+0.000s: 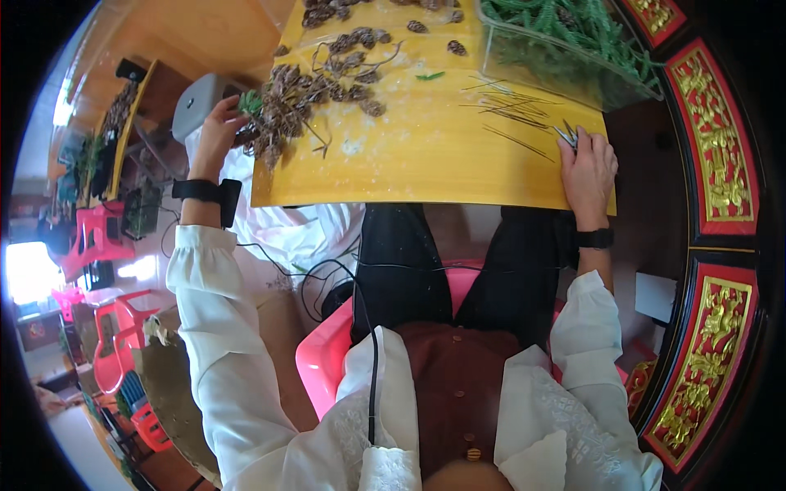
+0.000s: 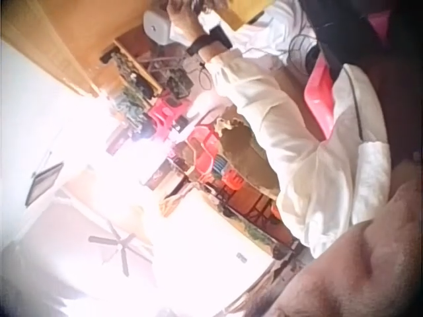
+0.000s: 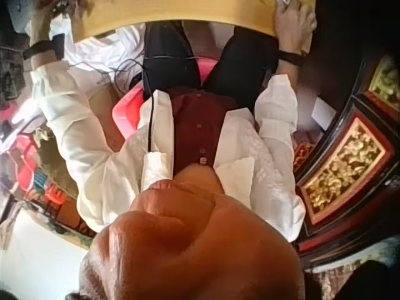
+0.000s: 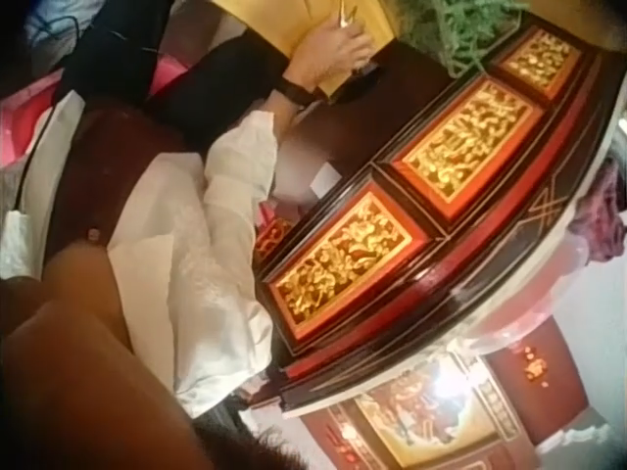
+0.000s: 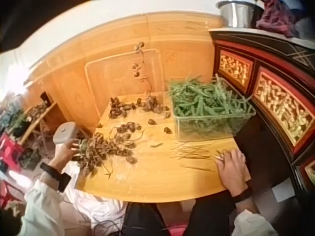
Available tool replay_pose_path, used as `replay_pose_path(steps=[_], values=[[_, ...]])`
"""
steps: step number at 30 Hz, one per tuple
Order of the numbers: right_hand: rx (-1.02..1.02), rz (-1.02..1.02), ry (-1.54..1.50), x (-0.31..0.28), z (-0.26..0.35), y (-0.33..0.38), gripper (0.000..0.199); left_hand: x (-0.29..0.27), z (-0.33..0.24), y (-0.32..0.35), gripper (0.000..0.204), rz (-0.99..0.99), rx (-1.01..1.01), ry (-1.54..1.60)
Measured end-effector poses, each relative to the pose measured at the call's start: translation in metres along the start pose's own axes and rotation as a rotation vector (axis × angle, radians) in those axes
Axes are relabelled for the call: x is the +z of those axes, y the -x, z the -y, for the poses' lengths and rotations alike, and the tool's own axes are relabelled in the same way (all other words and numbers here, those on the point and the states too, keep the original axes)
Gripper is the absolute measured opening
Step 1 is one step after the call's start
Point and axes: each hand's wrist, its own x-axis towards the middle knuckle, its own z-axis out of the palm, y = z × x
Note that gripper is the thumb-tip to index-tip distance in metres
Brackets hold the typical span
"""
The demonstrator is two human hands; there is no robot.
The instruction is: Manually trimming green plant sprigs and processing dried plant materials on a work surface.
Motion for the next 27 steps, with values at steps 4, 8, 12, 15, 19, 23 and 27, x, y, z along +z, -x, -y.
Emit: replay_pose_path(steps=[4,8,12,15,19,23,27], values=[[0.0,-0.007,-0.042,-0.003,0.004,0.0,0.04,-0.015,0.005,-0.01,0.025,-0.072,0.029,-0.065],[0.002,-0.013,-0.068,-0.004,0.006,0.001,0.04,-0.039,0.001,0.0,0.017,-0.355,0.117,0.235],[0.018,-0.037,-0.086,-0.003,0.002,0.006,0.039,-0.017,-0.064,0.072,0.017,-0.237,0.367,0.564],[0.038,-0.082,-0.165,-0.003,-0.003,0.007,0.035,0.009,-0.1,0.123,0.015,-0.117,0.422,0.743],[-0.063,-0.296,-0.492,-0.036,0.025,0.003,0.033,0.055,-0.123,0.17,0.014,0.034,0.554,0.843],[0.081,0.276,-1.468,-0.063,0.088,0.026,0.028,0.101,-0.133,0.206,0.011,0.152,0.518,0.904],[0.314,0.937,-2.016,-0.107,0.123,0.042,0.041,0.137,-0.135,0.219,0.011,0.223,0.462,0.771]])
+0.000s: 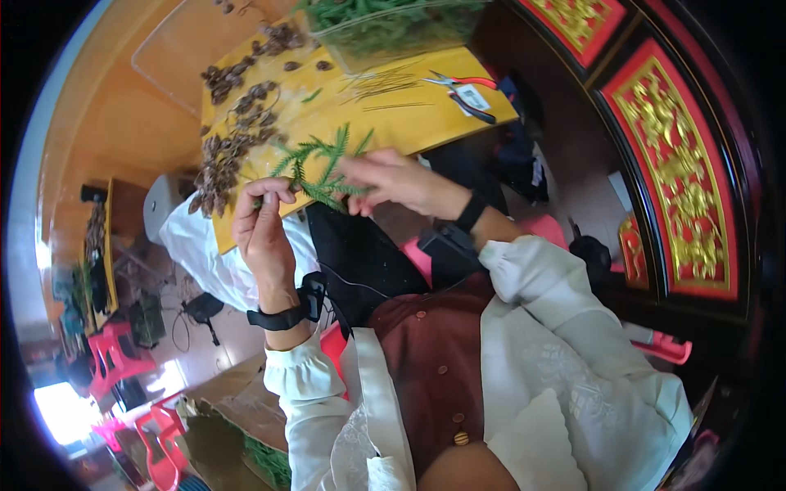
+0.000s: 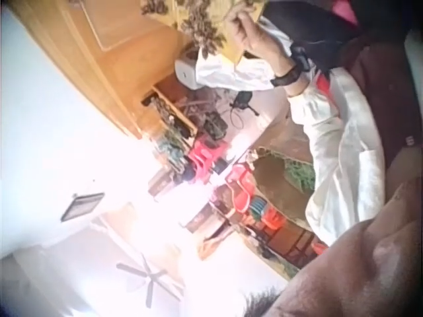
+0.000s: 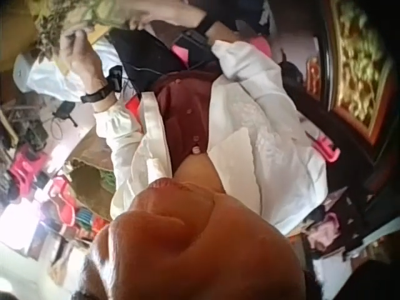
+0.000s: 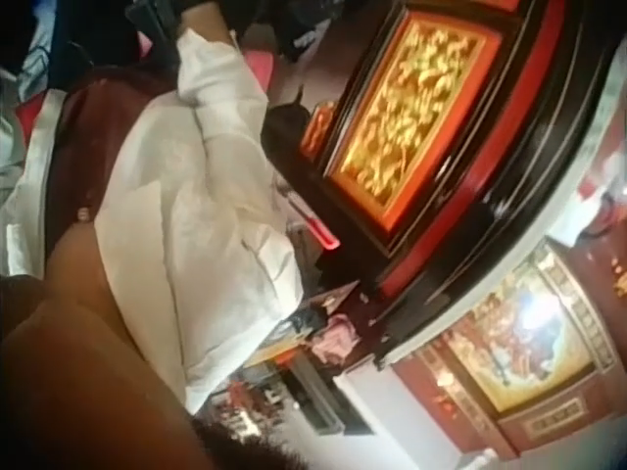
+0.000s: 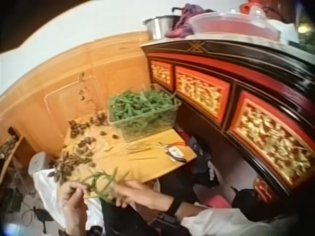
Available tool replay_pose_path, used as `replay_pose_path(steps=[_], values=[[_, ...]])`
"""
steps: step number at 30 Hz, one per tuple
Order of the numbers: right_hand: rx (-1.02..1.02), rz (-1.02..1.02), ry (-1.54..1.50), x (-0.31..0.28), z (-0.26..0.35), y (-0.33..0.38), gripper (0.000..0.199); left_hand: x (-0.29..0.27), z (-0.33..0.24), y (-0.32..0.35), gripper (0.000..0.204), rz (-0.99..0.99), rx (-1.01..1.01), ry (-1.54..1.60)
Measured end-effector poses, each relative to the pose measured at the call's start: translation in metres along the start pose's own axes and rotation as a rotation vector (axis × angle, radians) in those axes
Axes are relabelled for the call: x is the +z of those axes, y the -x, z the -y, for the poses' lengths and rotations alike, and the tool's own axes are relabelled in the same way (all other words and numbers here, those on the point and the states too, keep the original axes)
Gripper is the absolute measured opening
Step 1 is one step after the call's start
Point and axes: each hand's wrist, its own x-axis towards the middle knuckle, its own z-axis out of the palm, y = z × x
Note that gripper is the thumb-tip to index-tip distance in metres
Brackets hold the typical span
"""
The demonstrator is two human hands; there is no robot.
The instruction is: Manually trimming green plant sprigs and processing dried plant materials on a work surface.
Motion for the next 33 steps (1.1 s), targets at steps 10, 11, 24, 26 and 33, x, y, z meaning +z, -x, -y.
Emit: replay_pose_path(steps=[10,11,24,26,33], values=[[-0.395,-0.638,1.179,-0.066,-0.013,-0.023,0.021,-0.033,0.046,-0.019,0.022,-0.036,-0.202,-0.525],[-0.34,-0.691,1.243,-0.077,-0.008,-0.026,0.017,-0.039,0.05,-0.017,0.031,-0.031,-0.059,-0.769],[-0.049,-0.588,1.735,-0.103,0.019,-0.078,0.016,-0.027,0.039,-0.002,0.027,-0.27,0.279,-0.943],[-0.084,-0.465,1.882,-0.107,0.015,-0.082,0.023,-0.027,0.037,-0.001,0.025,-0.28,0.288,-0.951],[-0.045,-0.486,1.7,-0.115,0.015,-0.081,0.024,-0.028,0.04,0.0,0.025,-0.29,0.292,-0.888]])
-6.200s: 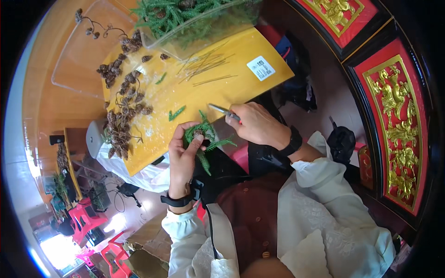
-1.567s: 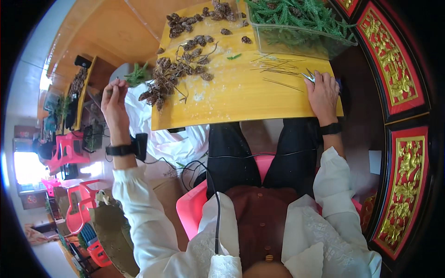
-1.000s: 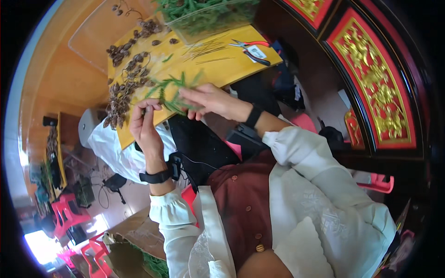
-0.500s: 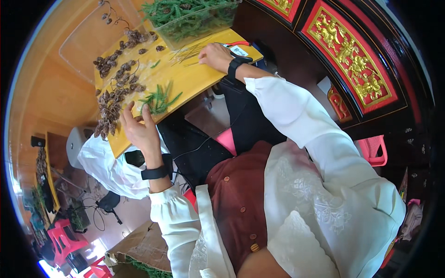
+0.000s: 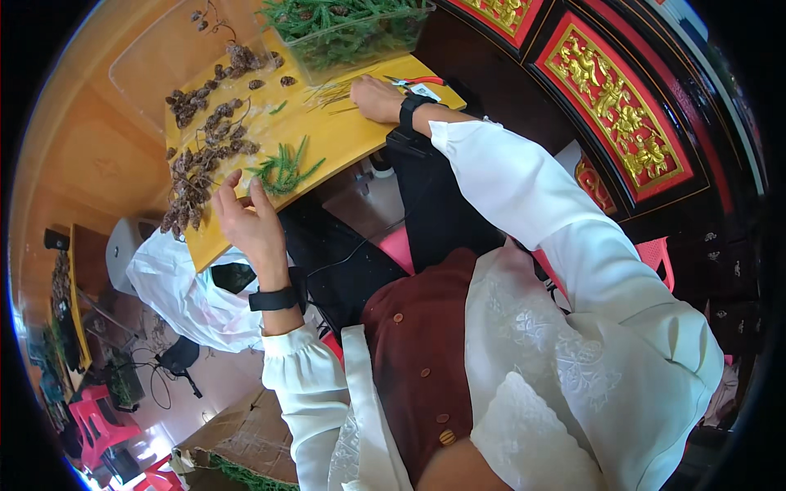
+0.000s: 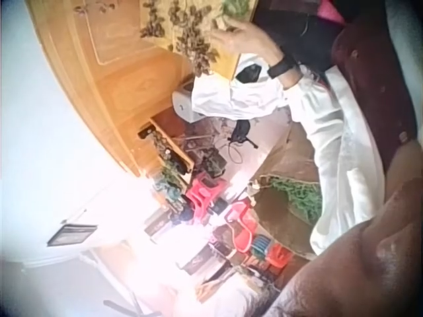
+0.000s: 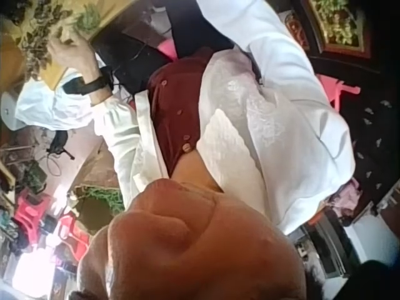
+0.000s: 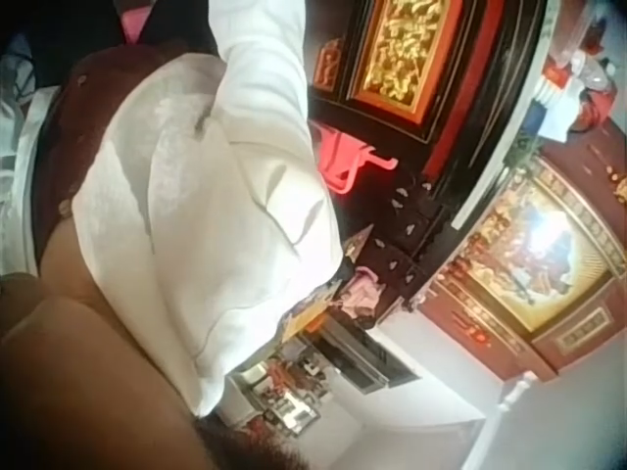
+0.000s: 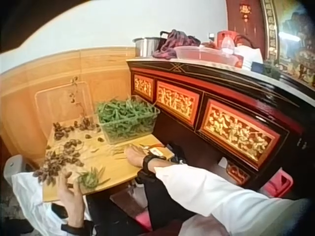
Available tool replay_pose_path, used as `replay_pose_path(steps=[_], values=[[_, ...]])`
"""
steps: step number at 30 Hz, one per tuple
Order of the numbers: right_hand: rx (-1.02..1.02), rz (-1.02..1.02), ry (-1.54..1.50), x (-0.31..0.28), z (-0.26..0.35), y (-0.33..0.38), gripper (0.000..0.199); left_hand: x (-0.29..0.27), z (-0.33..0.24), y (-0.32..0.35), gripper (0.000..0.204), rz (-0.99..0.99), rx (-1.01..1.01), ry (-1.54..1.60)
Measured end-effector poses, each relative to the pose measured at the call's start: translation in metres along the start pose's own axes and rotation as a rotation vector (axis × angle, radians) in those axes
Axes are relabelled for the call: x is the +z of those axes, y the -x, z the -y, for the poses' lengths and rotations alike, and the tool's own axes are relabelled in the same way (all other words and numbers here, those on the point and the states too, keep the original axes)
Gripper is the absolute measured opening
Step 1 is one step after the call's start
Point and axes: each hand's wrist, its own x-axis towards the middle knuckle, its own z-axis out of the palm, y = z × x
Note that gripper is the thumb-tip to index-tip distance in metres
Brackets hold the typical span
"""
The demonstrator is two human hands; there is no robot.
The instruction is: Manually trimming green plant sprigs and processing dried plant materials on a work surface.
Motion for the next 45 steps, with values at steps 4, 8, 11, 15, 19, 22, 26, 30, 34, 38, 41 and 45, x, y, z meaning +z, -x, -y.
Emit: replay_pose_path(steps=[4,8,11,15,19,22,26,30,34,38,41,45], values=[[0.028,-0.03,-0.095,-0.006,0.004,-0.007,0.023,0.0,-0.007,0.001,0.025,-0.008,0.003,0.002],[-0.076,-0.372,-0.074,-0.003,0.009,-0.018,0.014,0.0,-0.011,0.003,0.025,-0.029,0.009,0.0],[0.05,0.055,-0.111,-0.014,0.0,-0.036,0.013,0.0,-0.011,0.001,0.025,-0.037,0.005,0.024],[-0.014,0.013,-0.05,-0.008,-0.005,-0.041,0.014,-0.003,-0.01,0.0,0.025,-0.048,-0.014,0.041],[-0.034,-0.156,-0.197,-0.008,-0.013,-0.037,0.015,-0.005,-0.01,-0.001,0.025,-0.06,-0.031,0.048],[-0.058,-0.236,-0.231,-0.009,-0.009,-0.033,0.015,-0.006,-0.009,-0.001,0.025,-0.065,-0.041,0.046],[-0.064,-0.263,-0.226,-0.013,-0.002,-0.028,0.015,-0.006,-0.008,0.0,0.025,-0.058,-0.047,0.031],[-0.062,-0.268,-0.214,-0.015,-0.005,-0.029,0.015,-0.007,-0.014,-0.002,0.026,-0.018,-0.077,0.047],[-0.086,-0.321,-0.249,-0.014,-0.009,-0.027,0.015,-0.01,-0.016,-0.018,0.028,0.045,-0.159,0.102],[-0.083,-0.404,-0.344,-0.012,-0.018,-0.02,0.011,0.008,0.001,-0.066,0.029,0.377,-0.054,0.0],[-0.094,-0.568,-0.565,-0.007,0.0,-0.003,0.007,0.029,0.016,-0.108,0.028,0.577,-0.007,-0.068],[-0.026,-0.562,-0.797,-0.011,0.016,0.048,0.01,0.099,0.017,-0.153,0.034,0.801,-0.156,-0.164]])
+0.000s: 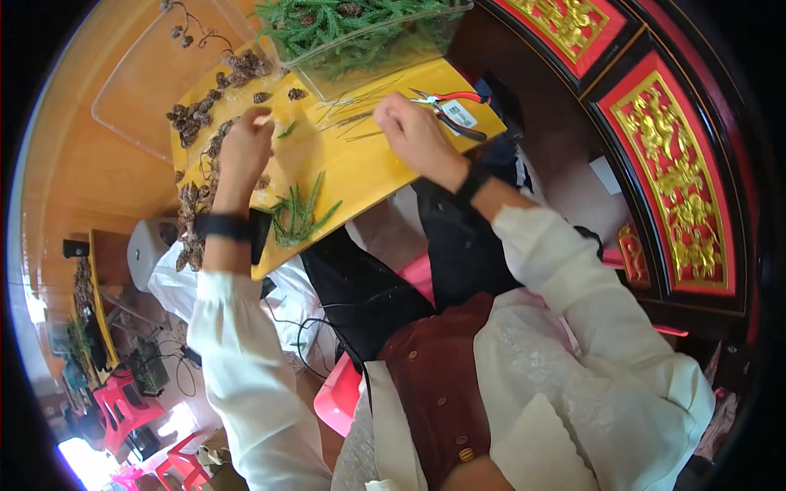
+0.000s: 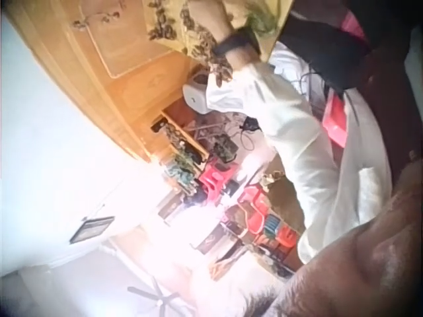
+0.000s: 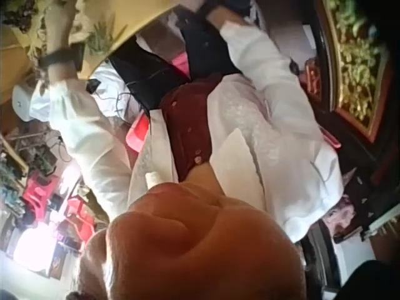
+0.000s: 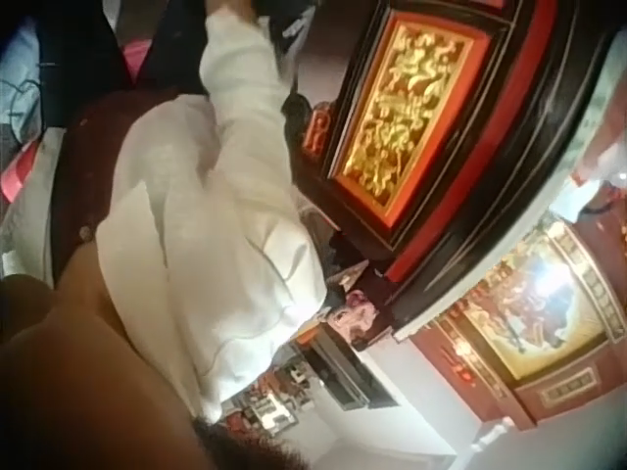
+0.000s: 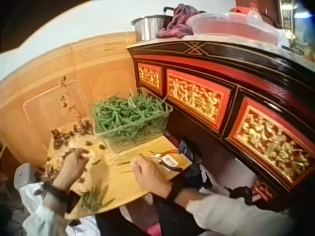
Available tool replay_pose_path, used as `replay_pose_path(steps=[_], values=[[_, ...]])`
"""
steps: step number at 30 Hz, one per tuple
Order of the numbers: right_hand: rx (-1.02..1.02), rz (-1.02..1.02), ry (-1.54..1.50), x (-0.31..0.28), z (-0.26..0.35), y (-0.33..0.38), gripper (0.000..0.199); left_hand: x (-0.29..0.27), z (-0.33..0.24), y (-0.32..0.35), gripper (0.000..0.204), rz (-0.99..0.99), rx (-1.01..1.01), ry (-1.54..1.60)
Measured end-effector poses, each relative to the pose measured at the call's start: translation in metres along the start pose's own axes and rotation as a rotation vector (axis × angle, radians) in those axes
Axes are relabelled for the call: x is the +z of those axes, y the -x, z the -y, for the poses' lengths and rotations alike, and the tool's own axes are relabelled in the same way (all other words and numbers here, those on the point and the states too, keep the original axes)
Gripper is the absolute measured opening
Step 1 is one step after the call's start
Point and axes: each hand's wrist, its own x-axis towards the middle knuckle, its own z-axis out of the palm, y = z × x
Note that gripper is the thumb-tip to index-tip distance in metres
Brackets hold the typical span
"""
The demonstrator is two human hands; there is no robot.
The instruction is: Manually trimming green plant sprigs and processing dried plant materials on a work surface.
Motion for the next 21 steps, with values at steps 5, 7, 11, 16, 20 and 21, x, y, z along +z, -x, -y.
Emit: replay_pose_path(steps=[5,7,11,16,20,21], values=[[0.077,-0.023,-0.066,-0.004,0.005,0.043,0.009,0.047,0.039,-0.094,0.037,-0.116,-0.144,-0.129],[0.132,0.007,-0.116,-0.01,0.002,0.049,0.006,0.06,0.033,-0.109,0.039,-0.301,-0.199,-0.259],[0.115,0.013,-0.098,-0.013,0.007,0.045,0.003,0.058,0.014,-0.119,0.034,0.087,-0.348,0.014],[0.044,0.051,-0.022,-0.014,0.008,0.048,0.006,0.054,0.026,-0.123,0.029,-0.071,-0.184,-0.176],[0.023,0.051,-0.013,-0.015,0.008,0.051,0.009,0.03,0.016,-0.069,0.029,-0.181,-0.154,0.56],[0.017,0.04,0.0,-0.019,0.01,0.052,0.01,0.025,-0.005,-0.051,0.032,-0.214,-0.132,0.659]])
